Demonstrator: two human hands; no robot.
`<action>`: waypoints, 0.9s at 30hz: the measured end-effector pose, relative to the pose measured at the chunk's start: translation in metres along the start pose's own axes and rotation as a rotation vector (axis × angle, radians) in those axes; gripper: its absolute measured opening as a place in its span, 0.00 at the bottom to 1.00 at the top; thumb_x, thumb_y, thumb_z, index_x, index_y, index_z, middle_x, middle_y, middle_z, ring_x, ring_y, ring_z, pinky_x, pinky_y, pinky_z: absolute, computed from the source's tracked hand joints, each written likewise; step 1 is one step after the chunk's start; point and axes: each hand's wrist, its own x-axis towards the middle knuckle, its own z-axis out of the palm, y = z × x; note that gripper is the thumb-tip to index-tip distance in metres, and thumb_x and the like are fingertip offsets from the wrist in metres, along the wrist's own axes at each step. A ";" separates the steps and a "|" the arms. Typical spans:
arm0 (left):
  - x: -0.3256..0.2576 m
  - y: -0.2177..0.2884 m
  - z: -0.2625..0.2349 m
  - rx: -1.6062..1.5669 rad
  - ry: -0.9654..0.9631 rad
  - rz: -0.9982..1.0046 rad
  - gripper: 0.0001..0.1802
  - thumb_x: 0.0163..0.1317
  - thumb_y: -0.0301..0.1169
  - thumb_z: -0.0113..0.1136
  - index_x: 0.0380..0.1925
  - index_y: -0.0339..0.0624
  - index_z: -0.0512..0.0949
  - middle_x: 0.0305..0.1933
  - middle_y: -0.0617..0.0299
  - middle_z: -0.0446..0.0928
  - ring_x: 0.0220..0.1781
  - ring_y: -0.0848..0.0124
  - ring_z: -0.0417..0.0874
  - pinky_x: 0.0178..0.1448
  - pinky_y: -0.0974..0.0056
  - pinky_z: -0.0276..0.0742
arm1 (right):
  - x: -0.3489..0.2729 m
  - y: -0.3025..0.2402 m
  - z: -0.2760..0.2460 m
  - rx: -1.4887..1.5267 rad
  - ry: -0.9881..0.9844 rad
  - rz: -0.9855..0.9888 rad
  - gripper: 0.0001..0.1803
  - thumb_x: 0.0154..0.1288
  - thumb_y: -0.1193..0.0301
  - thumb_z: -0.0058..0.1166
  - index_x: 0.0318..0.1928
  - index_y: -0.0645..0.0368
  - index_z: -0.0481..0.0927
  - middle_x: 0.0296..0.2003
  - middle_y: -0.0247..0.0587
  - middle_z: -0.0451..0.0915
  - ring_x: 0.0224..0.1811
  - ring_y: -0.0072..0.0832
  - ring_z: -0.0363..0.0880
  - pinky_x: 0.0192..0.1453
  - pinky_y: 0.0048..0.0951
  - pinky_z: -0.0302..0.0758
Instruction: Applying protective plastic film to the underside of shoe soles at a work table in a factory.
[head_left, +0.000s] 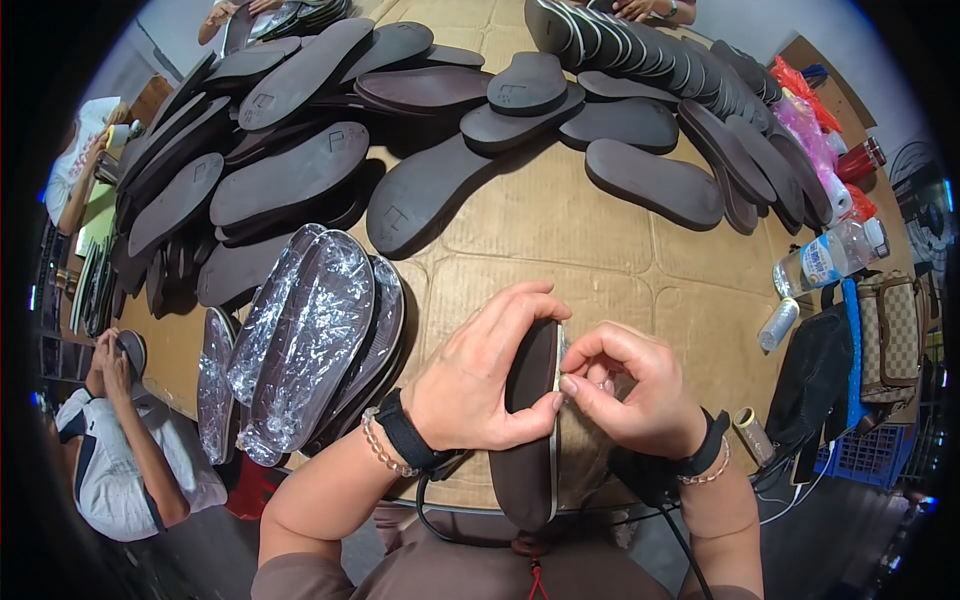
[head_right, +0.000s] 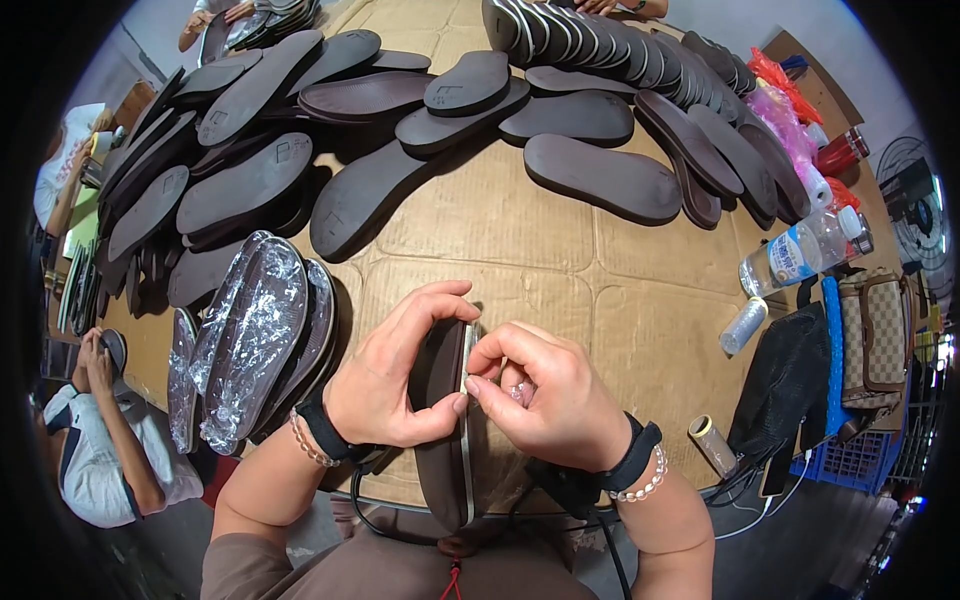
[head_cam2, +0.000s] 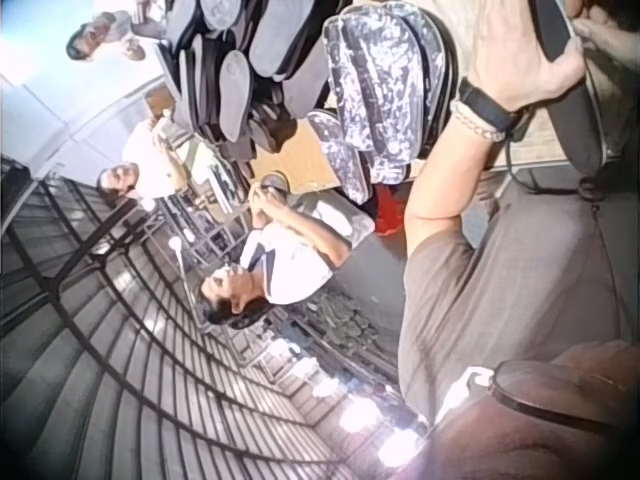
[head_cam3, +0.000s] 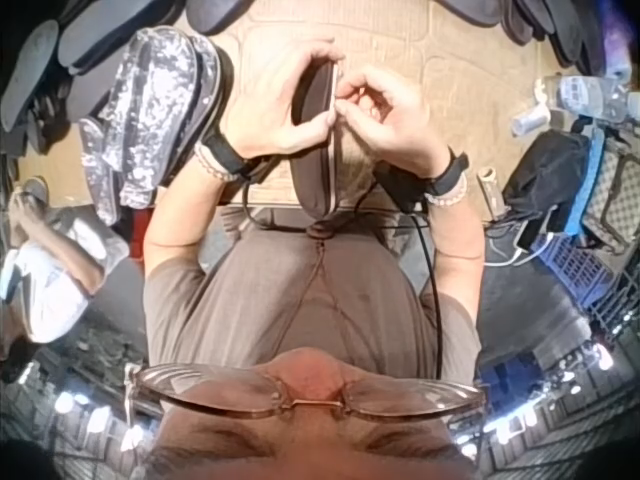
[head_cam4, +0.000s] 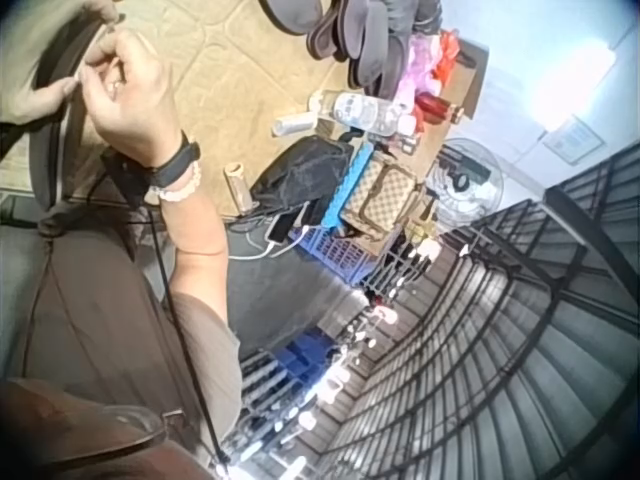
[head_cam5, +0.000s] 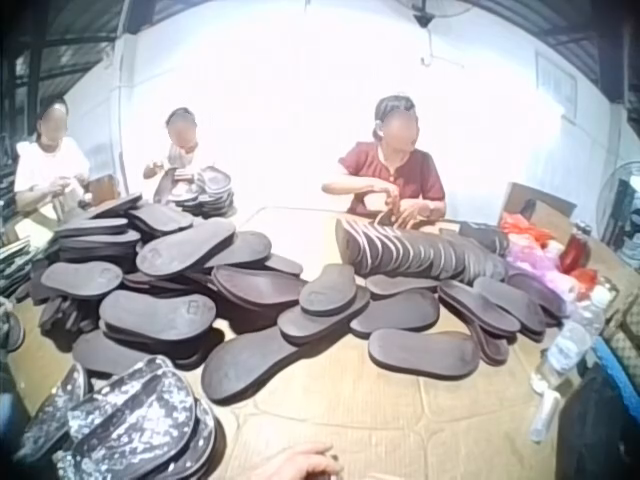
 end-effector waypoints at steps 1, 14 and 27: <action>0.000 0.000 0.000 0.002 -0.001 -0.001 0.34 0.52 0.34 0.70 0.60 0.36 0.70 0.61 0.39 0.74 0.69 0.41 0.75 0.68 0.49 0.76 | 0.000 0.000 0.000 0.001 -0.001 0.000 0.05 0.64 0.80 0.63 0.39 0.63 0.80 0.29 0.35 0.76 0.22 0.17 0.72 0.28 0.24 0.69; -0.002 0.001 0.002 -0.027 -0.010 -0.079 0.37 0.49 0.34 0.70 0.61 0.35 0.71 0.69 0.36 0.71 0.70 0.42 0.76 0.71 0.52 0.72 | 0.002 -0.005 0.004 -0.157 0.015 -0.175 0.04 0.65 0.81 0.60 0.38 0.62 0.78 0.32 0.43 0.77 0.28 0.34 0.79 0.32 0.32 0.76; -0.003 0.001 0.005 -0.006 -0.004 -0.049 0.37 0.48 0.31 0.70 0.60 0.35 0.71 0.68 0.34 0.70 0.71 0.42 0.74 0.71 0.52 0.73 | -0.001 -0.002 0.006 -0.018 0.042 0.021 0.05 0.65 0.80 0.63 0.37 0.62 0.79 0.28 0.33 0.76 0.25 0.16 0.72 0.29 0.22 0.70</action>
